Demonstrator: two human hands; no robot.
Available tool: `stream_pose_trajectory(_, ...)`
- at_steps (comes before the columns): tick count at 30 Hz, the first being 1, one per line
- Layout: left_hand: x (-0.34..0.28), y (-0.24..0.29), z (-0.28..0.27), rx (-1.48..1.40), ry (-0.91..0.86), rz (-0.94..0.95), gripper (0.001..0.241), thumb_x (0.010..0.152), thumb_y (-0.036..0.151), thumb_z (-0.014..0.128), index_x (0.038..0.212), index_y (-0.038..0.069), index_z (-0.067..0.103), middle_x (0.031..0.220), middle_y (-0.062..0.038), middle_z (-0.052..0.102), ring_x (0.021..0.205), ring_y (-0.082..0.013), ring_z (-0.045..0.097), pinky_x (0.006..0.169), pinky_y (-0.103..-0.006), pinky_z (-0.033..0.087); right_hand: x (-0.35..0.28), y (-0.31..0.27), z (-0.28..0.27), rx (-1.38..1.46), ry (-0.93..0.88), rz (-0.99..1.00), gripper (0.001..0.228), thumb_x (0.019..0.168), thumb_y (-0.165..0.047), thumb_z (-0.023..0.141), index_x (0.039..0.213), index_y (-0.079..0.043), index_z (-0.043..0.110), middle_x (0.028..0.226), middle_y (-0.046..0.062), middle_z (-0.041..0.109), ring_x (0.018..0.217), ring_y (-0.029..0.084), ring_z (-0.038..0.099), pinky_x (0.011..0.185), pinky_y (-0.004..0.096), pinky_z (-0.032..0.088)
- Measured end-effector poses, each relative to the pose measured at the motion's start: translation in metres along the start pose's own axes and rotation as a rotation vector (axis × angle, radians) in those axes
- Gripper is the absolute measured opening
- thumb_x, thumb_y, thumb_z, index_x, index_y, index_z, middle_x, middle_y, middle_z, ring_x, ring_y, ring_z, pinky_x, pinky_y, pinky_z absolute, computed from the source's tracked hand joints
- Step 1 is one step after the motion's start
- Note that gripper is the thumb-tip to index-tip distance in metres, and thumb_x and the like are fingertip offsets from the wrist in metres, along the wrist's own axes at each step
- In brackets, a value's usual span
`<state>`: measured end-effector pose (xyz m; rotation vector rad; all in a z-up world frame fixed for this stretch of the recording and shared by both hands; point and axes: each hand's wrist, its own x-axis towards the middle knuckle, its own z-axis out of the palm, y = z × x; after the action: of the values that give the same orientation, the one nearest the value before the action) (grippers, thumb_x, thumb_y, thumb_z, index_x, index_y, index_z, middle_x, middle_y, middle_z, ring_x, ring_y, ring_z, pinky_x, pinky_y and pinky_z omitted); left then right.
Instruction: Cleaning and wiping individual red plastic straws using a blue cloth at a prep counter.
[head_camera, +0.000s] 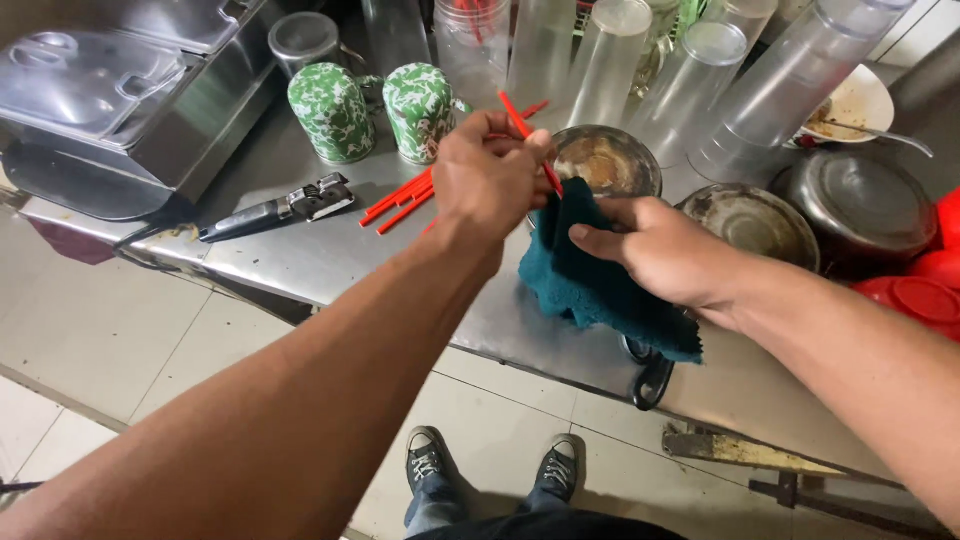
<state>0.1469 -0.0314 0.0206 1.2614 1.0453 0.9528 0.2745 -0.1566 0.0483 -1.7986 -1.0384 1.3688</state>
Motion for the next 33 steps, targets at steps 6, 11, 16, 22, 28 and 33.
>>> stream_pose_trajectory(6, 0.007, 0.015, -0.045, -0.181, -0.181, -0.014, 0.02, 0.097, 0.015, 0.064, 0.113, 0.005, 0.059, 0.106, -0.006, 0.078, 0.076, -0.016, 0.073, 0.067, -0.0305, 0.063, 0.005, -0.02, 0.015, 0.049, -0.01, -0.005, 0.032, 0.096, -0.029, 0.059, 0.119, -0.008, 0.067, 0.098, 0.003, 0.074, 0.082, 0.014, 0.07, 0.072, 0.034, 0.058)
stream_pose_trajectory(11, 0.011, 0.011, -0.065, -0.249, -0.191, -0.08, 0.017, 0.1, 0.019, 0.056, 0.113, 0.008, 0.056, 0.109, -0.005, 0.077, 0.086, -0.0177, 0.076, 0.076, -0.0335, 0.061, 0.03, -0.019, 0.027, 0.048, -0.11, -0.005, 0.032, 0.102, -0.031, 0.055, 0.122, -0.009, 0.066, 0.097, 0.006, 0.074, 0.08, 0.018, 0.07, 0.068, 0.037, 0.059)
stream_pose_trajectory(16, 0.003, 0.009, -0.087, -0.214, -0.247, -0.186, 0.021, 0.104, 0.026, 0.054, 0.111, 0.007, 0.059, 0.11, -0.003, 0.075, 0.097, -0.0147, 0.074, 0.083, -0.0348, 0.057, 0.032, -0.05, 0.047, 0.061, -0.196, 0.053, 0.035, 0.101, -0.036, 0.052, 0.107, -0.005, 0.065, 0.086, 0.008, 0.075, 0.07, 0.019, 0.069, 0.062, 0.035, 0.057)
stream_pose_trajectory(22, 0.029, -0.004, -0.105, -0.26, -0.297, -0.189, 0.027, 0.104, 0.031, 0.054, 0.112, 0.008, 0.065, 0.104, -0.001, 0.073, 0.096, -0.0154, 0.069, 0.087, -0.0365, 0.057, 0.054, -0.034, 0.052, 0.004, -0.208, -0.052, 0.033, 0.106, -0.031, 0.052, 0.111, -0.002, 0.067, 0.092, 0.005, 0.071, 0.077, 0.013, 0.065, 0.066, 0.031, 0.055)
stream_pose_trajectory(28, 0.044, 0.021, -0.112, -0.225, -0.255, -0.184, 0.026, 0.102, 0.03, 0.056, 0.112, 0.008, 0.065, 0.106, -0.003, 0.075, 0.096, -0.0162, 0.073, 0.085, -0.0372, 0.057, 0.046, -0.049, 0.064, 0.012, -0.088, 0.007, 0.031, 0.103, -0.031, 0.05, 0.112, -0.006, 0.066, 0.091, 0.007, 0.076, 0.073, 0.016, 0.073, 0.062, 0.034, 0.06)
stream_pose_trajectory(33, 0.057, -0.013, -0.113, -0.142, -0.494, -0.049, 0.027, 0.099, 0.028, 0.061, 0.114, 0.007, 0.067, 0.106, -0.004, 0.078, 0.093, -0.0134, 0.072, 0.087, -0.0356, 0.057, 0.043, -0.063, 0.081, 0.154, -0.097, 0.042, 0.032, 0.101, -0.038, 0.05, 0.11, -0.009, 0.062, 0.082, 0.01, 0.073, 0.057, 0.024, 0.071, 0.047, 0.041, 0.059)
